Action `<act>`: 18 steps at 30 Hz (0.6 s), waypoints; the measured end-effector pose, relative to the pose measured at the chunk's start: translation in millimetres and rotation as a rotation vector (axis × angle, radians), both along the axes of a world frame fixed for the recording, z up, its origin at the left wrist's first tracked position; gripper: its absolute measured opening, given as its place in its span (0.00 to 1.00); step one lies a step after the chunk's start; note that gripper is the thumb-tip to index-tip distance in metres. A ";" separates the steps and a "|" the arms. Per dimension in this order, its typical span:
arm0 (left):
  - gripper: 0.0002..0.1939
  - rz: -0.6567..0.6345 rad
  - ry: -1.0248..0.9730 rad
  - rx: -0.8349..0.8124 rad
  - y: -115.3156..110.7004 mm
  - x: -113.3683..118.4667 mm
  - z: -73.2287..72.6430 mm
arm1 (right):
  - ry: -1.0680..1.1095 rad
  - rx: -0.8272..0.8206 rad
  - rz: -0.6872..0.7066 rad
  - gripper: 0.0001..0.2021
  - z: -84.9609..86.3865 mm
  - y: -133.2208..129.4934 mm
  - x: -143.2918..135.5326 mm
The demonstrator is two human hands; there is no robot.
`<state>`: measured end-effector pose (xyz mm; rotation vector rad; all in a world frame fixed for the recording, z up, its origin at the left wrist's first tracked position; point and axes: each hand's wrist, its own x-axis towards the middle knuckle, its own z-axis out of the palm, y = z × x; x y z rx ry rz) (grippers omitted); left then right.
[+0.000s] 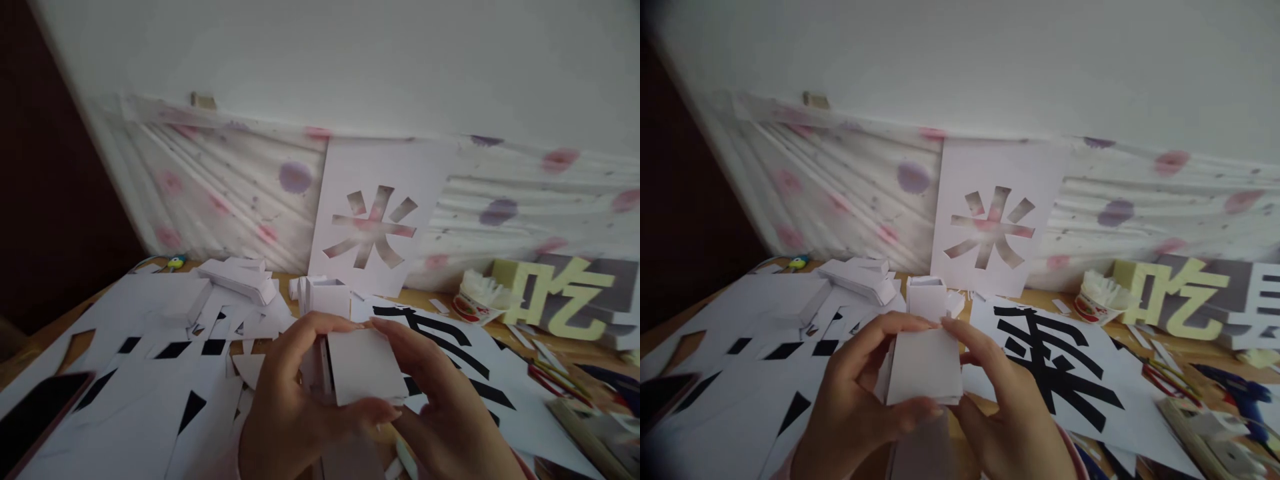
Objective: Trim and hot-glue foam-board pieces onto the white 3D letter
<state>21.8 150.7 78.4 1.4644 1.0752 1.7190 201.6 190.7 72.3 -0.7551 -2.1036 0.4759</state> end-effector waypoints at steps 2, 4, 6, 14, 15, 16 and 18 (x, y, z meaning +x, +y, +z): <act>0.23 0.024 0.004 -0.001 -0.5 -0.1 -0.9 | -0.006 0.006 -0.002 0.35 -1.3 -0.6 0.3; 0.23 0.031 0.017 -0.005 -1.6 -1.1 -2.6 | -0.002 0.002 -0.015 0.35 -3.1 -1.4 0.7; 0.24 0.031 0.032 -0.006 -2.6 -2.8 -4.3 | 0.003 -0.006 -0.031 0.36 -4.7 -1.8 1.1; 0.24 -0.067 -0.007 -0.012 0.1 -7.9 -3.7 | -0.001 0.028 -0.030 0.37 2.3 -4.0 -2.7; 0.24 -0.061 -0.004 -0.012 0.0 -8.0 -3.7 | 0.005 0.025 -0.023 0.37 3.2 -4.0 -3.6; 0.24 -0.047 0.010 -0.009 -0.3 -8.1 -3.8 | 0.010 0.023 -0.017 0.37 3.9 -3.9 -4.4; 0.24 -0.021 0.049 -0.007 -0.9 -8.2 -4.1 | 0.008 0.025 -0.010 0.36 4.6 -3.3 -5.9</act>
